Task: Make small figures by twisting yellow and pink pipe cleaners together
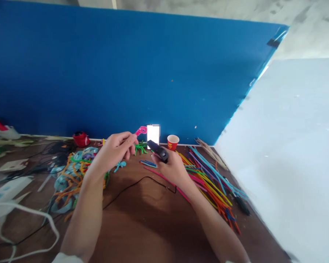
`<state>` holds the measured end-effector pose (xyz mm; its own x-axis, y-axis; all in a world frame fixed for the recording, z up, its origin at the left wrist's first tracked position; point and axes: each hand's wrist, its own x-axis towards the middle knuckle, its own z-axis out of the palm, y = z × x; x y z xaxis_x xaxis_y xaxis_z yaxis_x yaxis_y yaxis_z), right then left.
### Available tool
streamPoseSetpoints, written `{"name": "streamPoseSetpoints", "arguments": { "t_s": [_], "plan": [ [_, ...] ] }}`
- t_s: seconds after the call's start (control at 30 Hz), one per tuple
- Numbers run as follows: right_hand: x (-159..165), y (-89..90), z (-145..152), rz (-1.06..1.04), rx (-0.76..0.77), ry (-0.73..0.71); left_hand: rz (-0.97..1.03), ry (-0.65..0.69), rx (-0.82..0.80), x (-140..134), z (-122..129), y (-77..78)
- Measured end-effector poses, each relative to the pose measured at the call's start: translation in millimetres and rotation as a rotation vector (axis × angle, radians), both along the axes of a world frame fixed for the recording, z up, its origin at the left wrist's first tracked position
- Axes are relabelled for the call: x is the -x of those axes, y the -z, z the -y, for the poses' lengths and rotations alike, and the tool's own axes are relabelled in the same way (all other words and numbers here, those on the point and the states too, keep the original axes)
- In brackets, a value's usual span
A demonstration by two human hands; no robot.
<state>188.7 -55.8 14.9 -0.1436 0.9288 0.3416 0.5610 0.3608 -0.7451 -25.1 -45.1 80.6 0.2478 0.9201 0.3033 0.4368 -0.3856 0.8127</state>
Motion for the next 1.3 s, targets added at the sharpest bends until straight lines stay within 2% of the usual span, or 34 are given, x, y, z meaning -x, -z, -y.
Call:
{"name": "streamPoseSetpoints", "arguments": {
  "t_s": [0.07, 0.17, 0.27, 0.33, 0.4, 0.5, 0.6, 0.73, 0.87, 0.97, 1.0, 1.17, 1.3],
  "plan": [
    [13, 11.0, 2, 0.139, 0.004, -0.022, 0.001, -0.011, -0.012, 2, 0, -0.4],
    [39, 35.6, 8, 0.339, 0.033, -0.137, -0.002, -0.006, -0.017, 4, 1, -2.2],
    [62, 62.2, 14, 0.401, 0.105, -0.201, -0.021, 0.01, -0.014, 4, 3, -4.5],
    [72, 76.7, 17, 0.441, 0.102, -0.279, -0.035, 0.025, -0.009, 3, 4, -5.6],
    [77, 87.6, 21, 0.507, 0.104, -0.337, -0.048, 0.037, -0.003, 3, 4, -6.0],
    [80, 98.6, 27, 0.602, 0.13, -0.342, -0.074, 0.047, -0.004, 3, 3, -5.8],
    [79, 102.2, 28, 0.668, 0.138, -0.337, -0.106, 0.061, -0.022, 3, 1, -5.1],
    [71, 93.7, 19, 0.708, 0.109, -0.291, -0.134, 0.075, -0.04, 3, 1, -4.9],
    [56, 86.0, -8, 0.769, 0.058, -0.157, -0.152, 0.093, -0.04, 2, 1, -4.7],
    [42, 91.1, -30, 0.857, 0.06, 0.074, -0.158, 0.093, -0.041, 1, 0, -3.0],
    [38, 94.4, -36, 0.868, 0.075, 0.098, -0.153, 0.091, -0.041, 1, 0, -2.2],
    [27, 110.9, -47, 0.901, 0.138, 0.045, -0.127, 0.086, -0.029, 0, -1, 1.2],
    [28, 113.4, -45, 0.895, 0.138, -0.003, -0.11, 0.082, -0.008, -2, 0, 1.6]
  ]
}}
